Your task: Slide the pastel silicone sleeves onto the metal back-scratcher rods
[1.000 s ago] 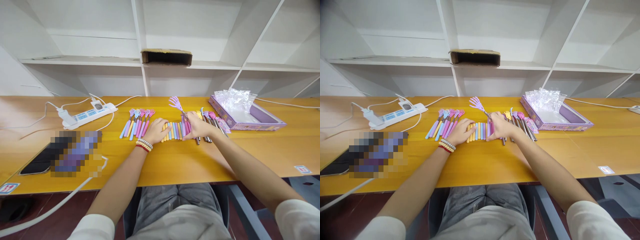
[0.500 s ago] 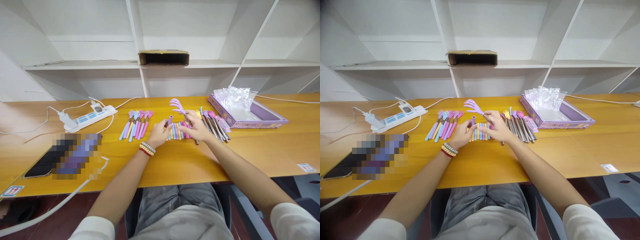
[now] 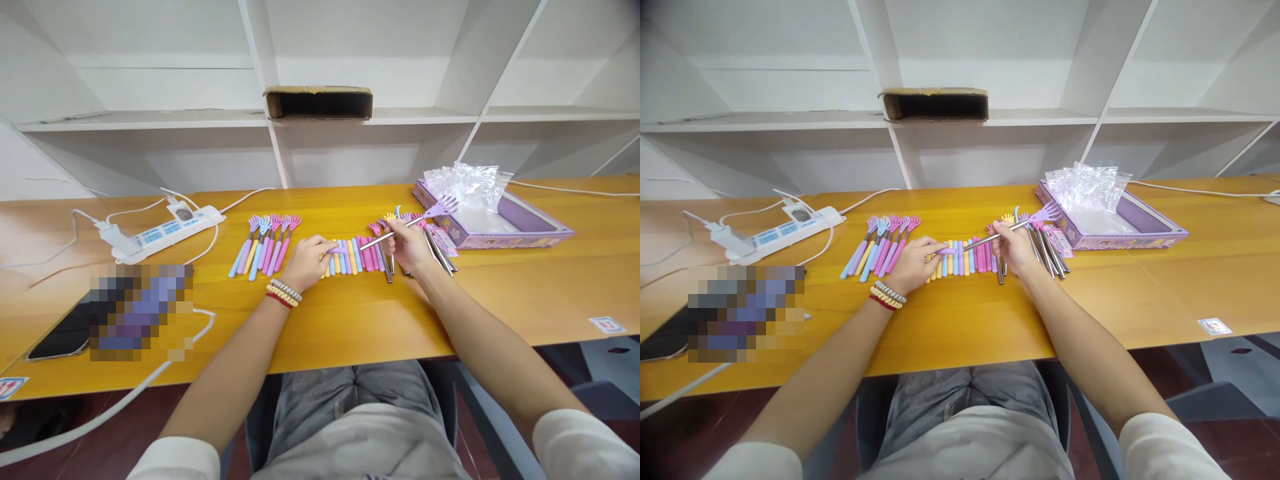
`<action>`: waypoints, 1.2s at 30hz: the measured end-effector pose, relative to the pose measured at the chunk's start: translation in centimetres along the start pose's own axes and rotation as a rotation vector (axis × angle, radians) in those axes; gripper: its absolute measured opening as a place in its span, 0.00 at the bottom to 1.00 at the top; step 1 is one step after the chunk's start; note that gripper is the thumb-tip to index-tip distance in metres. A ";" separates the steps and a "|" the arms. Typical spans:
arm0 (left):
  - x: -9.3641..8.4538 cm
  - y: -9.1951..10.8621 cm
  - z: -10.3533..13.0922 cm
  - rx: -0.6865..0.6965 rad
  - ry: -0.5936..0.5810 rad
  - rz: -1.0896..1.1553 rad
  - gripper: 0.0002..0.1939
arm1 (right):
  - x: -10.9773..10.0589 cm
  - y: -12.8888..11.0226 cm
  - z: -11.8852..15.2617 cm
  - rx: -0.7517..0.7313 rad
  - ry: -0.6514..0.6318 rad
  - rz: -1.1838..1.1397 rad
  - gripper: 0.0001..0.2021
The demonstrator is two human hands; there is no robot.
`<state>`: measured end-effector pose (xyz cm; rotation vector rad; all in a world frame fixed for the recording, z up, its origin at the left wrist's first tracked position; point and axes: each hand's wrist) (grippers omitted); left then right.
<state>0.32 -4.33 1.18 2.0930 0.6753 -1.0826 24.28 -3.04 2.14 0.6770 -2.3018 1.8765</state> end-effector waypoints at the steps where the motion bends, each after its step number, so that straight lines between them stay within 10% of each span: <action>1: 0.0 0.0 0.0 -0.013 -0.001 0.006 0.13 | 0.2 0.2 0.0 0.015 -0.005 -0.006 0.16; 27: -0.3 0.6 0.5 0.026 -0.111 -0.024 0.20 | 1.5 0.7 0.7 0.147 -0.300 0.034 0.14; 36: -1.1 -0.4 0.2 -0.076 -0.153 -0.030 0.18 | 0.3 -0.2 0.2 0.043 -0.097 0.003 0.15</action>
Point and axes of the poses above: each hand's wrist, its own z-axis away from the middle knuckle, its own x-axis out of the palm, y = z × x, and after that the axes turned 7 degrees about -y, right-handed
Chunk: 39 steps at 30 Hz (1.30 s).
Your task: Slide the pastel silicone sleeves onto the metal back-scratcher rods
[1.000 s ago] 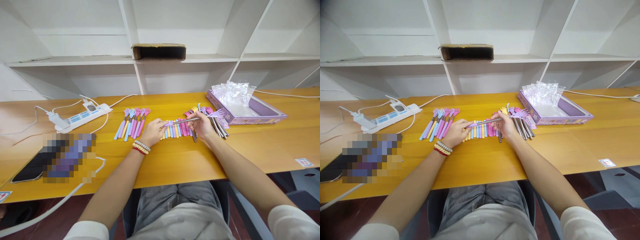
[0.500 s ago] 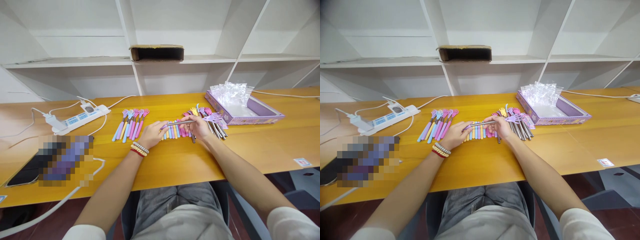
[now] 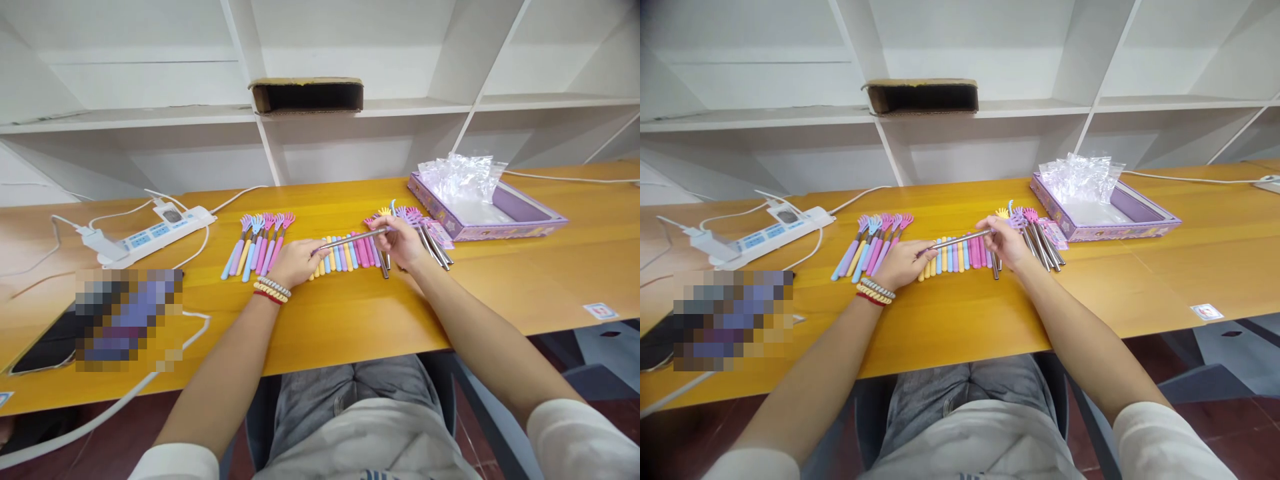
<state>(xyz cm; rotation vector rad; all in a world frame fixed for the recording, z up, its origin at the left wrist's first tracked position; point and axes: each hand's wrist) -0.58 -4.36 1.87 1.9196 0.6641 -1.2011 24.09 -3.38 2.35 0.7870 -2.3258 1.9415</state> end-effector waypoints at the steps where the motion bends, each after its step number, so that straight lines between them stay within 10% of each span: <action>1: -0.2 -0.2 0.0 -0.014 -0.002 -0.003 0.18 | -0.5 -0.2 -0.1 -0.034 0.038 -0.022 0.14; 9: -1.2 -1.3 0.2 -0.055 -0.016 -0.112 0.20 | -2.8 -0.6 -0.6 -0.139 0.233 0.248 0.08; 19: -1.7 -1.2 0.6 -0.056 0.011 -0.107 0.11 | -2.5 -0.8 -0.4 0.009 0.103 0.450 0.05; 39: -1.8 -1.3 0.2 -0.259 -0.193 -0.501 0.15 | -1.3 -0.1 0.6 -0.312 0.121 0.934 0.07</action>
Point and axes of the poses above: each hand's wrist, its own z-axis away from the middle knuckle, its own x-axis out of the palm, y = z × x, and after that the axes turned 7 degrees about -y, right-handed
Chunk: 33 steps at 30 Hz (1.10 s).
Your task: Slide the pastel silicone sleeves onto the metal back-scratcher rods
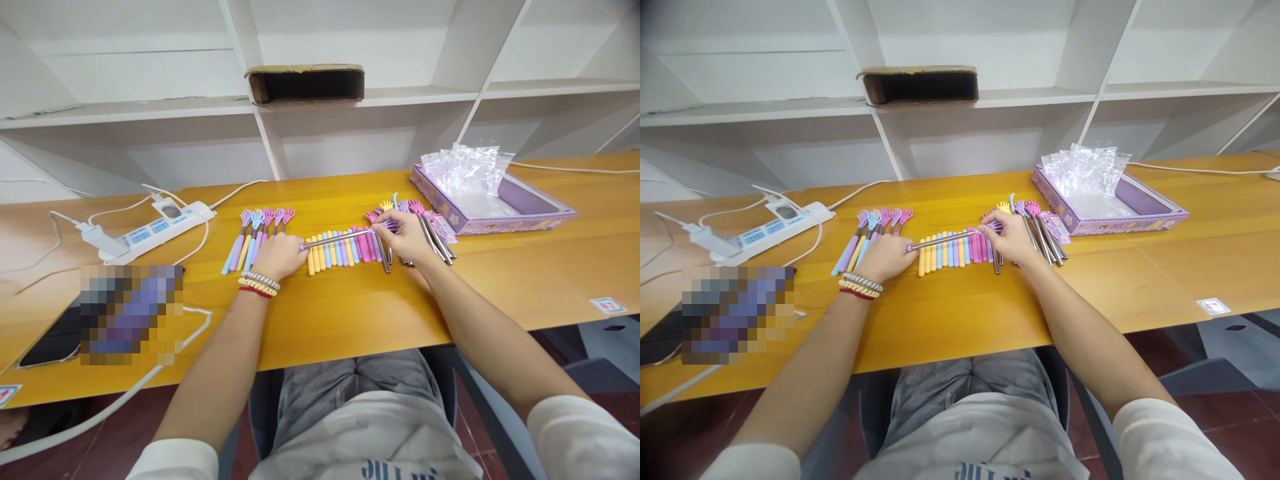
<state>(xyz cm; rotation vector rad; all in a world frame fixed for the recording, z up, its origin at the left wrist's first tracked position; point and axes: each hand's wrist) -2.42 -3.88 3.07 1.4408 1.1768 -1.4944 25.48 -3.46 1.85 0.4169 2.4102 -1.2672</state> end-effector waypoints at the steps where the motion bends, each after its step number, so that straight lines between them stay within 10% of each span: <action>1: 0.0 -0.1 0.0 -0.001 -0.012 0.001 0.15 | 0.1 -0.1 0.1 -0.010 0.002 0.004 0.06; 18: 0.0 0.9 0.2 -0.053 0.042 -0.061 0.22 | 1.9 -0.3 0.1 0.200 0.118 -0.135 0.08; 33: 0.1 1.2 -0.1 -0.035 -0.044 0.036 0.22 | 2.2 -0.8 0.7 -0.024 0.272 0.010 0.09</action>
Point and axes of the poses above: each hand's wrist, its own z-axis away from the middle knuckle, its own x-axis out of the palm, y = z × x, and after that the axes turned 7 degrees about -y, right-handed
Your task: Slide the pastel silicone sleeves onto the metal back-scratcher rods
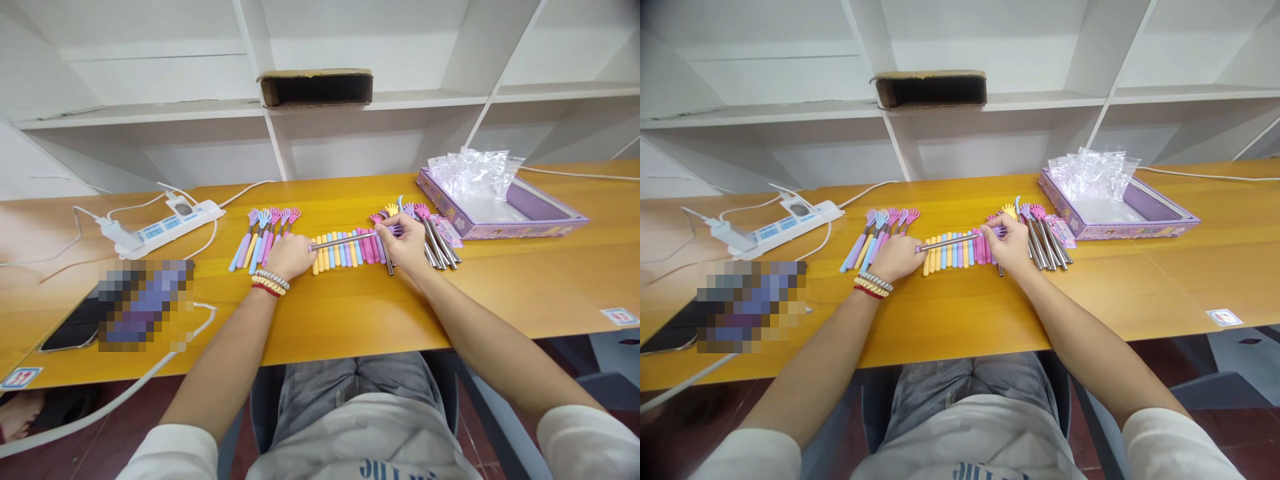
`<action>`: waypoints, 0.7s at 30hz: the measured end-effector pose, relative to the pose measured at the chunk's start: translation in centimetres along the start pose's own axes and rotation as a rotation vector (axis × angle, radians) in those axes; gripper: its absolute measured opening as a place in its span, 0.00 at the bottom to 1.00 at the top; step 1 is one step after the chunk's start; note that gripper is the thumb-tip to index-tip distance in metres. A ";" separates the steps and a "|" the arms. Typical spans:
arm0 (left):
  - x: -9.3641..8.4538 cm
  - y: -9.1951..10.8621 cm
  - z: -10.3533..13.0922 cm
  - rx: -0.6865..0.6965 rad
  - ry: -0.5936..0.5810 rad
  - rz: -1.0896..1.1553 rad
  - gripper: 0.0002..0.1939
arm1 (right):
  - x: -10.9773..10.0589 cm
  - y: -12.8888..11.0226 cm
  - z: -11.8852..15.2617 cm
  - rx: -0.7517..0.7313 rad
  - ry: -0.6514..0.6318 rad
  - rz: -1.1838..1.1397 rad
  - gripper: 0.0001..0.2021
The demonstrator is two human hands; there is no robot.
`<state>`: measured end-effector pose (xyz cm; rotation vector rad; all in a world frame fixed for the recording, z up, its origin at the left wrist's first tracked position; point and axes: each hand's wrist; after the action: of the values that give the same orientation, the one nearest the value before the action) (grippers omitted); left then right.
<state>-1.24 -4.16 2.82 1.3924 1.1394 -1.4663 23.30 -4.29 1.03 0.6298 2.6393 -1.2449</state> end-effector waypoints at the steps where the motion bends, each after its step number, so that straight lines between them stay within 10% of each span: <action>1: 0.0 0.1 0.0 -0.014 0.008 -0.003 0.21 | 0.0 0.1 0.0 0.009 -0.005 -0.001 0.09; 21: 0.2 -0.2 -0.2 -0.036 0.284 0.030 0.12 | -0.7 0.0 -1.4 0.531 -0.334 -0.464 0.14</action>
<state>-1.35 -3.94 2.62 1.6220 1.3067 -1.2474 23.93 -3.43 2.17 -0.1575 2.2381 -2.0024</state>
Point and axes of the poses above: each hand's wrist, its own z-axis away from the middle knuckle, its own x-axis out of the palm, y = z × x, and after that the axes turned 7 degrees about -y, right-handed
